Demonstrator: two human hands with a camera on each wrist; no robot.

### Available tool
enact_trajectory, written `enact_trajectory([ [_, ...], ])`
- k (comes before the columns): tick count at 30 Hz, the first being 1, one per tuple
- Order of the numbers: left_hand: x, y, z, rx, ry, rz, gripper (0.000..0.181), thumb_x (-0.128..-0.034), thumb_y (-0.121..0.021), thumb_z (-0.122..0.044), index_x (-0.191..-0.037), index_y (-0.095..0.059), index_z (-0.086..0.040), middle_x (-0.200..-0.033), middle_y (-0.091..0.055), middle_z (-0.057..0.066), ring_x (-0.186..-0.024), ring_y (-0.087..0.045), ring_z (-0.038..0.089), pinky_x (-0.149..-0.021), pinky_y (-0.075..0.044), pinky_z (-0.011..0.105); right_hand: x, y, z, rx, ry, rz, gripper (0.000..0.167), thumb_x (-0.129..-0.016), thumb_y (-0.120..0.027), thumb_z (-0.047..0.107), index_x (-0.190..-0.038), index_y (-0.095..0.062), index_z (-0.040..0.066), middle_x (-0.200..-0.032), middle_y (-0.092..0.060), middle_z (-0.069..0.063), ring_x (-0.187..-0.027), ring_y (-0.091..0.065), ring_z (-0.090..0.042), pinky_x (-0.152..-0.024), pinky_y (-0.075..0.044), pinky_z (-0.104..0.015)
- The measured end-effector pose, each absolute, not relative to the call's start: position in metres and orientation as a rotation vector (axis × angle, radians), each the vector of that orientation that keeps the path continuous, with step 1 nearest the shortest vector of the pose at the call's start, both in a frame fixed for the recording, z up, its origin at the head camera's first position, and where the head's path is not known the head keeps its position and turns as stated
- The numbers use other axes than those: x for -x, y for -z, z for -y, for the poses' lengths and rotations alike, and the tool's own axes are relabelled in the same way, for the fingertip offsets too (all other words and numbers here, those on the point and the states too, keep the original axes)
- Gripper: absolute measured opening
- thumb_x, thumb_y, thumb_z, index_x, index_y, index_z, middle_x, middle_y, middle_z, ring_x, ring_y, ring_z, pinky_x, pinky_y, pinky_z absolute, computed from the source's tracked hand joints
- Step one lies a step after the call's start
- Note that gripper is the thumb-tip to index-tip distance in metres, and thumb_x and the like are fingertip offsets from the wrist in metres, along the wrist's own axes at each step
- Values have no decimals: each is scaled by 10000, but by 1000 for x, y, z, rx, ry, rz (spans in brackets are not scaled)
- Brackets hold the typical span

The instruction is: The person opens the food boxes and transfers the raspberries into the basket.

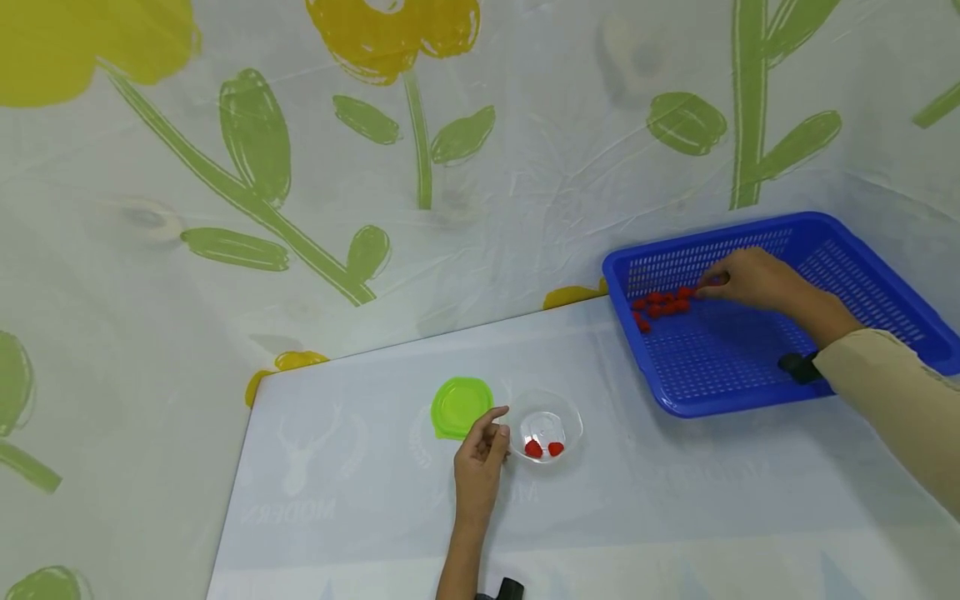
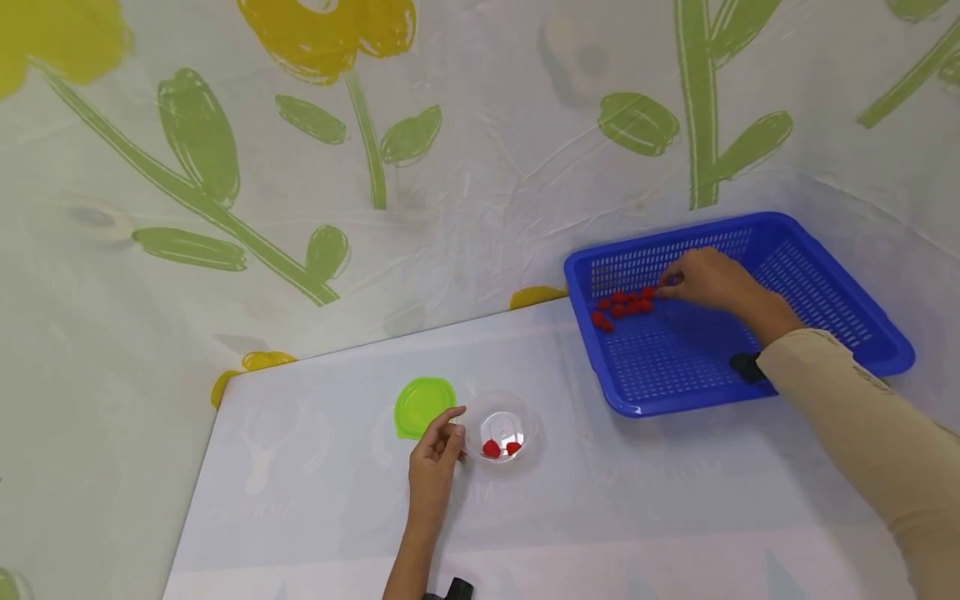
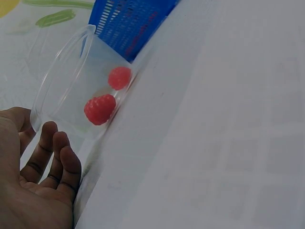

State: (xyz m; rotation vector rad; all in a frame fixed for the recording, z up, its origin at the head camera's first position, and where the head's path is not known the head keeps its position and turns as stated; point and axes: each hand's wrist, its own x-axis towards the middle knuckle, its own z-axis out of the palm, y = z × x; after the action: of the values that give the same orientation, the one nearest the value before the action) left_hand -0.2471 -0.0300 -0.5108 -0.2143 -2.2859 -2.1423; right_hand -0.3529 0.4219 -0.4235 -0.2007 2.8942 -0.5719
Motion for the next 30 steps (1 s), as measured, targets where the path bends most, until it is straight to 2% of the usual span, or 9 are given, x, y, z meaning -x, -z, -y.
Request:
enact_trajectory([
  [10,246,510,27,203,2142,2284,243,-977,-651,-90,-1218,-683,-82,-833,-562,52,-708,-542,174,-639,-508,228,357,437,-428,151,517,-2859,260,-911,-727,171,-1053,-742,-46,-964,-715,-194,-873,-667,-373,-717,-543,-535],
  [17,253,536,31,173,2113,2301,264,-982,-645,-95,-1242,-681,-127,-843,-567,55,-707,-543,159,-634,-501,204,361,441,-429,198,515,-2840,257,-908,-718,163,-1042,-742,-55,-983,-714,-212,-887,-670,-392,-732,-543,-542],
  [22,254,540,34,202,2135,2281,258,-986,-652,-141,-1241,-684,-168,-857,-571,44,-720,-551,156,-640,-503,206,363,447,-429,201,490,-2826,255,-902,-724,166,-1043,-746,-45,-1000,-713,-213,-906,-669,-401,-746,-542,-553],
  [30,254,540,34,246,2142,2260,252,-987,-656,-185,-1238,-686,-182,-849,-571,42,-712,-556,169,-636,-508,207,364,452,-429,289,444,-2831,186,-892,-727,145,-976,-760,-18,-930,-723,-149,-827,-677,-324,-707,-548,-518],
])
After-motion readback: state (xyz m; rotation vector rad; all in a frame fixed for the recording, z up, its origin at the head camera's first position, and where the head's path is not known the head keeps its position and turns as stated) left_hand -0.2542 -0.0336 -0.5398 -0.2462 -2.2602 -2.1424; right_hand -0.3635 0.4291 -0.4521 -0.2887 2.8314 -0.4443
